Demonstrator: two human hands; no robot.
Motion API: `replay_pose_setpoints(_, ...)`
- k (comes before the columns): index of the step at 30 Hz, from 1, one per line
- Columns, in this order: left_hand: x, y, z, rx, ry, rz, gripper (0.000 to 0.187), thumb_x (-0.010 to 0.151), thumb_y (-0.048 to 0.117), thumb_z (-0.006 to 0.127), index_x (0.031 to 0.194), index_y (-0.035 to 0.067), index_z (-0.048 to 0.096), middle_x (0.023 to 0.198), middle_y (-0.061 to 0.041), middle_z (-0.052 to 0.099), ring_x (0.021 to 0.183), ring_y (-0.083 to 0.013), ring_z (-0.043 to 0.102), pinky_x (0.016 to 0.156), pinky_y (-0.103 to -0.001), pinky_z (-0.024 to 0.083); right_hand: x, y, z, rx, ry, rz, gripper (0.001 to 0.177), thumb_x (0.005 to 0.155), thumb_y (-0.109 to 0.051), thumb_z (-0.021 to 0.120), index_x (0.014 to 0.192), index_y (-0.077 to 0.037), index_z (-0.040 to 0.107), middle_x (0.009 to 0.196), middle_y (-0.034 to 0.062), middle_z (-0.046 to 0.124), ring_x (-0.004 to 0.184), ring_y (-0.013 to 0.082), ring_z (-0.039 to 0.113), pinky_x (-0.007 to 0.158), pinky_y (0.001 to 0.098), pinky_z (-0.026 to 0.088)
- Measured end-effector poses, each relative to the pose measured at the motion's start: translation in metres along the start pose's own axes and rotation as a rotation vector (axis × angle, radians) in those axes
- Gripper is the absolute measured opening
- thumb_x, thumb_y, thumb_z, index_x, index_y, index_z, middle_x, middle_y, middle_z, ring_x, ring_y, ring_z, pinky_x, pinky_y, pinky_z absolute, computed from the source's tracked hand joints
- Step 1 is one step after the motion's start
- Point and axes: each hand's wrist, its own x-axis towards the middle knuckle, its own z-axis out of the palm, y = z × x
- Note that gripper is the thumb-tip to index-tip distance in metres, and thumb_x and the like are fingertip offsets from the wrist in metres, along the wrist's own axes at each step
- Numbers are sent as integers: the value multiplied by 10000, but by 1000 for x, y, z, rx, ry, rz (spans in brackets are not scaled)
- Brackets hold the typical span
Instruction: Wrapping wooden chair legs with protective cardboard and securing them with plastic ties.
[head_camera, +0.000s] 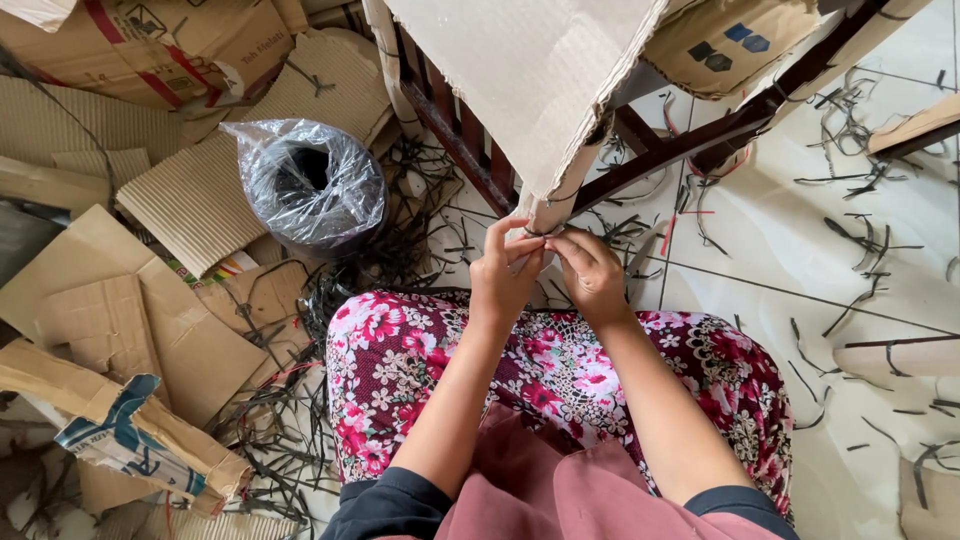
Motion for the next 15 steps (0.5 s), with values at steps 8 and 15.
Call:
replay_pose_setpoints(8, -5, -2, 11, -176, 106, -191, 309, 844, 109, 774, 1083, 215, 609, 871, 22, 807, 947, -150, 769, 860, -315, 616, -2, -2, 1, -182, -119, 1, 112, 1001, -10, 658, 1048, -66, 743, 901, 74, 659, 800, 301, 688, 713, 406, 572)
replay_pose_setpoints(15, -10, -20, 16, -612, 66, -471, 472, 830, 161, 859, 1218, 96, 597, 1016, -135, 770, 914, -185, 752, 795, -303, 630, 7, -20, -2, 177, -141, 330, 80, 1015, -104, 677, 952, -70, 713, 815, 66, 659, 781, 299, 692, 752, 391, 556)
